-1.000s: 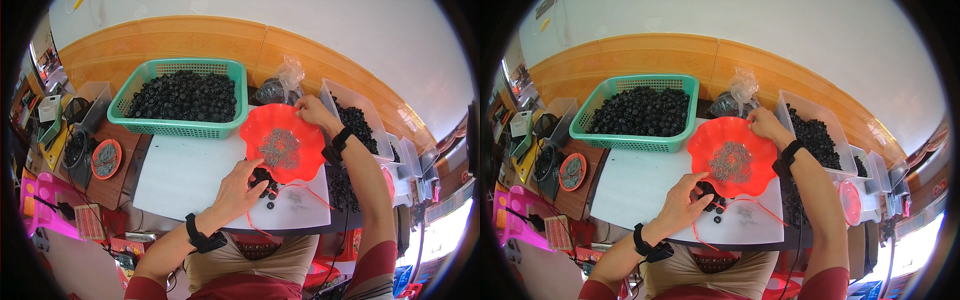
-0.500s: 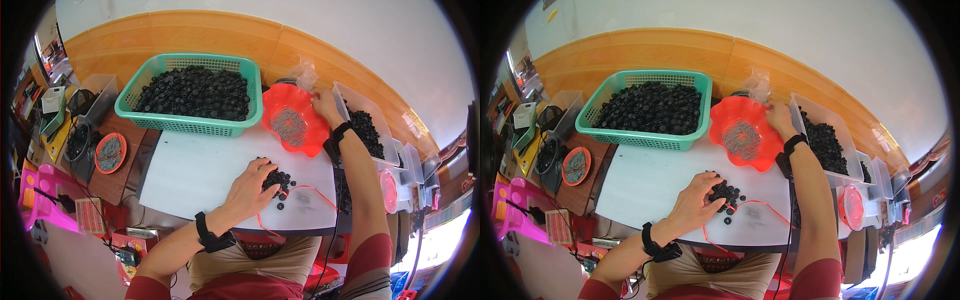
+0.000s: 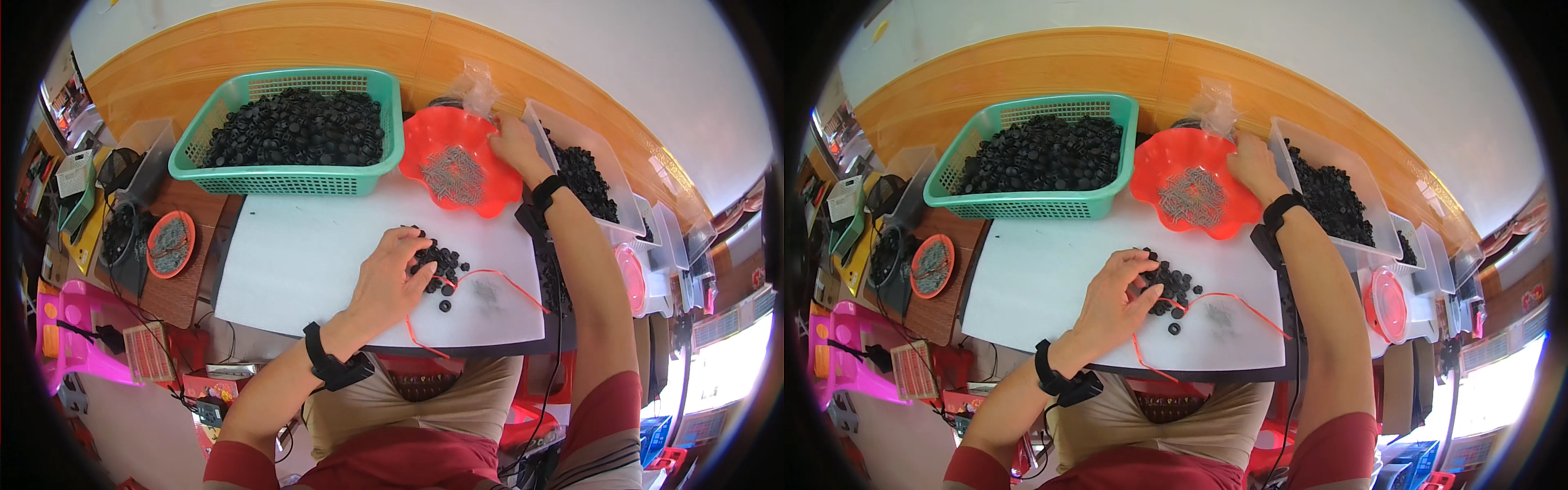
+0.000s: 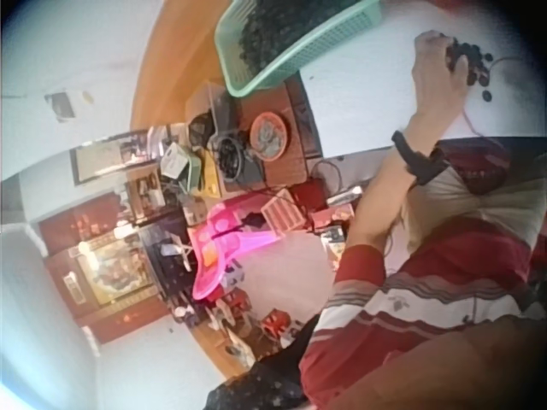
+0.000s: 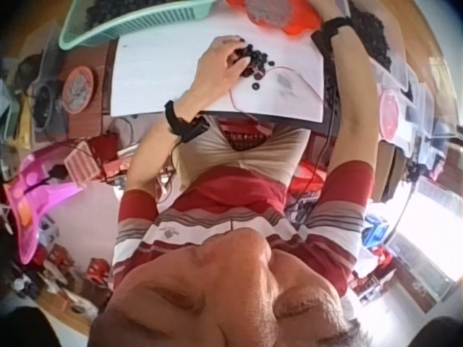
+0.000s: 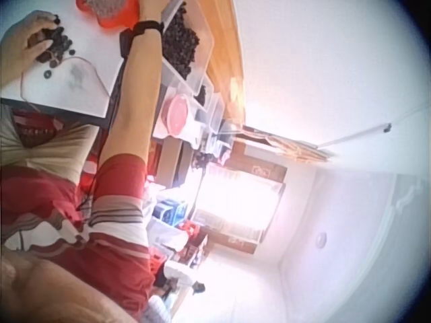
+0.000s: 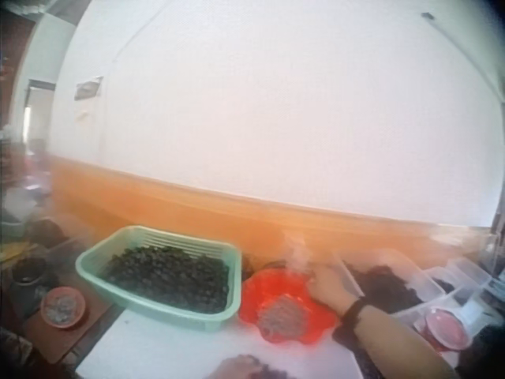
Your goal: Sorting and inspecting small black shoe components from a larger bin into smaller sets.
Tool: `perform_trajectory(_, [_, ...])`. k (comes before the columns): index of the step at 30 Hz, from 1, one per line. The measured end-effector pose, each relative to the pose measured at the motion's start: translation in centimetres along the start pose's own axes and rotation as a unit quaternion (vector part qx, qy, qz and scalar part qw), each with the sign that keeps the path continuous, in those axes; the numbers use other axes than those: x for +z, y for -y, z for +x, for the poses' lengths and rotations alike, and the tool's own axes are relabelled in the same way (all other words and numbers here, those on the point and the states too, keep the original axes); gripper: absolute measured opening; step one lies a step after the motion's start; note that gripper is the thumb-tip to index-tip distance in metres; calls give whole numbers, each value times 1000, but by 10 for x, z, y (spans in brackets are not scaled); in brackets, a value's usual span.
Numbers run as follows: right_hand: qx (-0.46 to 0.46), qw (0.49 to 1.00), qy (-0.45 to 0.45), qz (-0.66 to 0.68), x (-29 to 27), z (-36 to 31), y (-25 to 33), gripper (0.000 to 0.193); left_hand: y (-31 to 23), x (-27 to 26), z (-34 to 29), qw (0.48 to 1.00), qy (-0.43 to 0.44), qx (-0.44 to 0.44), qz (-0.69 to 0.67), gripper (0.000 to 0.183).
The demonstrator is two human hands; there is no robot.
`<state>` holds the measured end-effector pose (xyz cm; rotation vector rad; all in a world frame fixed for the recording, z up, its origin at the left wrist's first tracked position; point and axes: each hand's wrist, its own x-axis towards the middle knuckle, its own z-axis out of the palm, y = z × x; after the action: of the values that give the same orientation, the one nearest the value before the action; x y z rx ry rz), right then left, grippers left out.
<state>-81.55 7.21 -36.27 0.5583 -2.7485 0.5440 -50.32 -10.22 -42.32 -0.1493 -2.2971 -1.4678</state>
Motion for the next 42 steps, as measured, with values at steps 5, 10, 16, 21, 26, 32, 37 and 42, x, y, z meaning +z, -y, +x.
perform_trajectory(5, [-167,975,-137,-43,-45,-50,40,39,-3,-1,-1,1000,0,1,-3,29])
perform_trajectory(10, [-184,974,-68,109,-75,-126,56,29,-2,-4,-4,1000,3,-5,8,25])
perform_trajectory(16, [-47,975,124,180,-118,-228,65,21,-2,0,-6,1000,-6,-6,-5,21])
perform_trajectory(21, [-112,983,101,104,-132,-269,50,23,4,3,-6,999,-19,41,2,19])
perform_trajectory(26, [-123,982,131,-51,-114,-292,31,28,1,2,-8,999,-12,35,0,18])
perform_trajectory(32, [-104,989,101,1,-91,-299,9,29,0,-6,-21,1000,1,18,17,21])
perform_trajectory(37, [-83,993,69,51,-80,-297,-3,28,-6,-9,-26,999,26,4,45,27])
perform_trajectory(42, [-73,992,76,74,-81,-296,-4,26,-7,-7,-29,995,32,5,98,27])
